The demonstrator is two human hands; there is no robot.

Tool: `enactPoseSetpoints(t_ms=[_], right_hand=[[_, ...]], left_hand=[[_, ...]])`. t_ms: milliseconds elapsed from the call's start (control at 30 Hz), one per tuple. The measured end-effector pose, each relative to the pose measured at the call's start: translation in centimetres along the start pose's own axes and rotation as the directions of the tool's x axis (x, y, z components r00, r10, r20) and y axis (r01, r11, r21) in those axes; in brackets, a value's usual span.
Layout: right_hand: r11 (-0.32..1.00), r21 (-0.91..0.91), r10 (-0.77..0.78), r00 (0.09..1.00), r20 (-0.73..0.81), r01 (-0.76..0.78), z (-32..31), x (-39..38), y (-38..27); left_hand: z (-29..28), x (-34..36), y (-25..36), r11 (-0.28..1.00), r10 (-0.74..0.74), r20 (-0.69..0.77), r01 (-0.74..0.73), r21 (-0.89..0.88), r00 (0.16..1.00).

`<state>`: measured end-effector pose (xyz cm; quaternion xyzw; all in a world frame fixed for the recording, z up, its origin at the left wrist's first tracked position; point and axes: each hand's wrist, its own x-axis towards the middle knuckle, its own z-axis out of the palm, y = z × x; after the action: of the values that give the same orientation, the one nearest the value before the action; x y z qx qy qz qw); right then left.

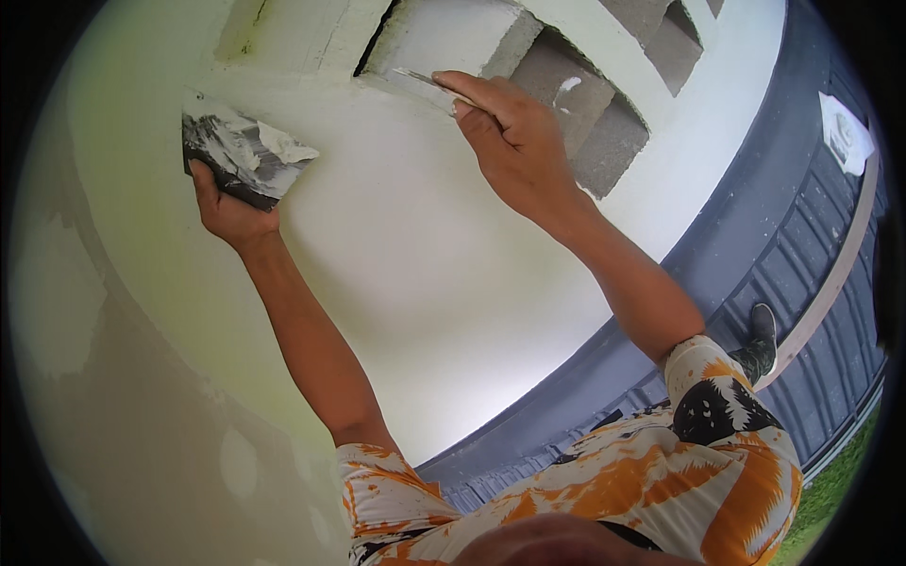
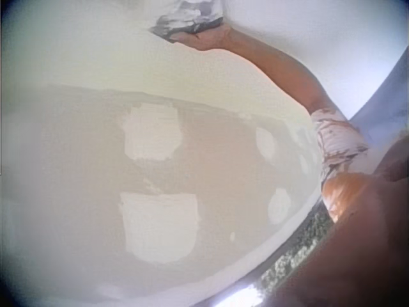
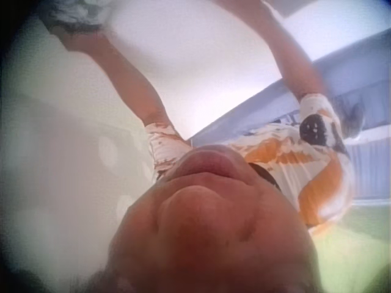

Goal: The person applies white plaster to a wall with rectangular openings using a small trowel and a larger hawk. They repeatedly scoop plaster from the hawk and smooth it into the wall recesses, working across multiple openings.

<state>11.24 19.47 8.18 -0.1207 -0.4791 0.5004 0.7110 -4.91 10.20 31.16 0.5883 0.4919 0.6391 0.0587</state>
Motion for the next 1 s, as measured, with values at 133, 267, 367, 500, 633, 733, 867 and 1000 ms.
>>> enactPoseSetpoints(t_ms=[133,267,367,500,633,733,867,1000], right_hand=[[0.894,-0.352,-0.255,0.961,0.109,0.277,-0.7,-0.3,-2.9],[0.783,-0.491,-0.285,0.923,0.260,0.380,-0.6,-0.9,-5.7],[0.726,-0.522,-0.285,0.887,0.363,0.447,0.0,-0.9,-5.4],[0.695,-0.540,-0.217,0.855,0.471,0.474,-1.2,-0.7,-5.4],[0.963,-0.185,-0.131,0.940,0.314,0.196,-1.2,0.2,-5.0],[0.963,0.066,-0.271,0.940,0.206,0.263,0.7,0.1,-3.2],[0.871,-0.310,-0.291,0.909,0.299,0.381,0.0,-0.7,-2.4],[0.794,-0.379,-0.380,0.874,0.302,0.476,-1.0,-0.7,-3.0]], left_hand=[[3.4,-1.5,-1.4,0.996,-0.004,-0.114,0.014,0.089,0.993],[5.1,-4.4,-0.8,0.978,0.000,-0.163,0.034,0.207,0.987],[5.9,-5.7,-1.0,0.970,0.011,-0.202,0.039,0.241,0.979],[5.7,-6.3,-0.5,0.968,0.009,-0.358,0.081,0.235,0.934],[4.7,-6.8,0.6,0.989,-0.098,-0.372,0.130,0.063,0.923],[5.9,-7.5,-1.2,0.952,-0.300,-0.395,0.249,-0.177,0.868],[5.5,-9.0,-0.8,0.871,-0.483,-0.496,0.334,-0.361,0.722],[4.9,-9.2,0.3,0.975,-0.211,-0.509,0.214,-0.053,0.834]])
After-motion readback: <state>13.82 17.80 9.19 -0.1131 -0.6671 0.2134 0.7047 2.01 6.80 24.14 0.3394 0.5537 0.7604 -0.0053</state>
